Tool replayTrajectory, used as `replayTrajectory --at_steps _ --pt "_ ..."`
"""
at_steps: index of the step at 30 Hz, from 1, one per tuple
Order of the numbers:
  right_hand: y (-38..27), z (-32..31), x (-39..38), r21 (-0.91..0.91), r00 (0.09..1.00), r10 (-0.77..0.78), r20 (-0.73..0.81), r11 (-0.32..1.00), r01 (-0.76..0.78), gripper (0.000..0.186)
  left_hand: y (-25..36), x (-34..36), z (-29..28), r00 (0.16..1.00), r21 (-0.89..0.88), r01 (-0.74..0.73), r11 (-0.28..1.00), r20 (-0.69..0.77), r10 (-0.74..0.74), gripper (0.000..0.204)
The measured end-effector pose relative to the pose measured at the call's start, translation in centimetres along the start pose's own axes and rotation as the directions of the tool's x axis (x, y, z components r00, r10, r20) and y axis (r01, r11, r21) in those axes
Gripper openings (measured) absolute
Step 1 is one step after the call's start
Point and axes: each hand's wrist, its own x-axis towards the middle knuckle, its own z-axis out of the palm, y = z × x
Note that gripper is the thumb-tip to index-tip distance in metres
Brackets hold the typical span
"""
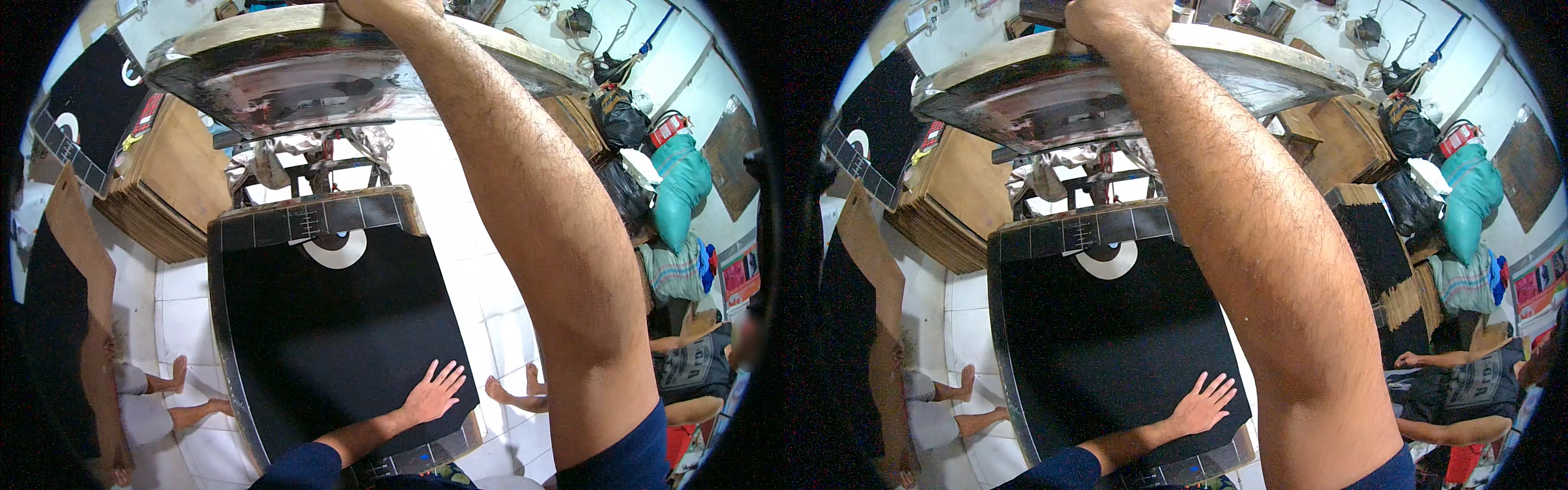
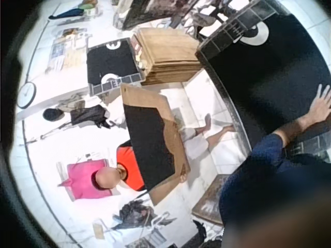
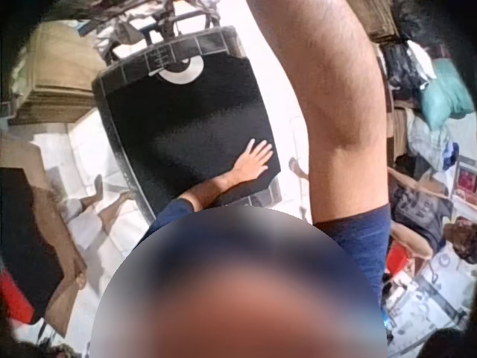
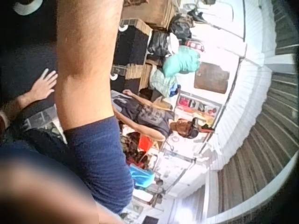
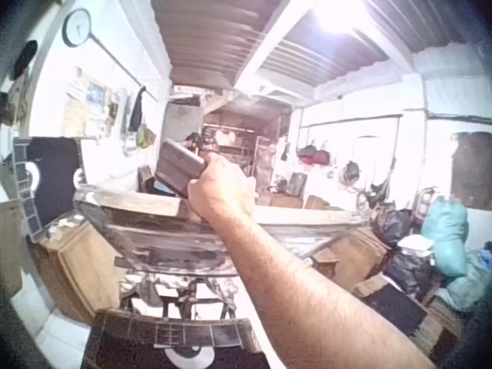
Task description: The person repeatedly places a screen printing frame over a black skateboard deck and uses a squeegee to pull ink across the screen. They lift the frame to reveal the printed design, then repeat the process on the same deck multiple times.
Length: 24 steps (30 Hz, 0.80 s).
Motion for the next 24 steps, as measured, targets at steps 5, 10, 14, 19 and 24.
replayTrajectory --at_steps 5,10,14,19,24 --pt "-0.2 -0.2 -1.0 -0.038 0.996 0.083 0.042 0.996 -0.081 0.038 -0.3 0.6 0.8 0.999 0.027 -0.014 1.0 0.035 0.013 0.066" --pt "1.0 0.6 -5.0 -0.065 0.974 -0.111 -0.199 0.993 0.1 0.037 -0.5 0.8 -0.7 0.997 -0.2 0.06 0.978 -0.038 -0.069 0.071" --pt "3.0 2.3 -12.3 -0.067 0.946 -0.221 -0.238 0.975 0.211 0.033 -4.1 -0.6 -10.2 0.771 -0.557 0.223 0.8 -0.401 -0.494 0.061" --pt "3.7 3.2 -27.8 -0.02 0.958 -0.19 -0.216 0.981 0.191 0.036 -7.4 -8.4 -23.1 -0.016 -0.676 -0.691 0.258 -0.342 -0.94 0.07" --pt "6.3 7.8 -41.4 0.042 0.995 -0.09 0.054 0.995 0.087 0.046 -10.0 -14.0 -18.1 0.077 -0.637 -0.678 -0.367 0.435 -0.897 0.096"
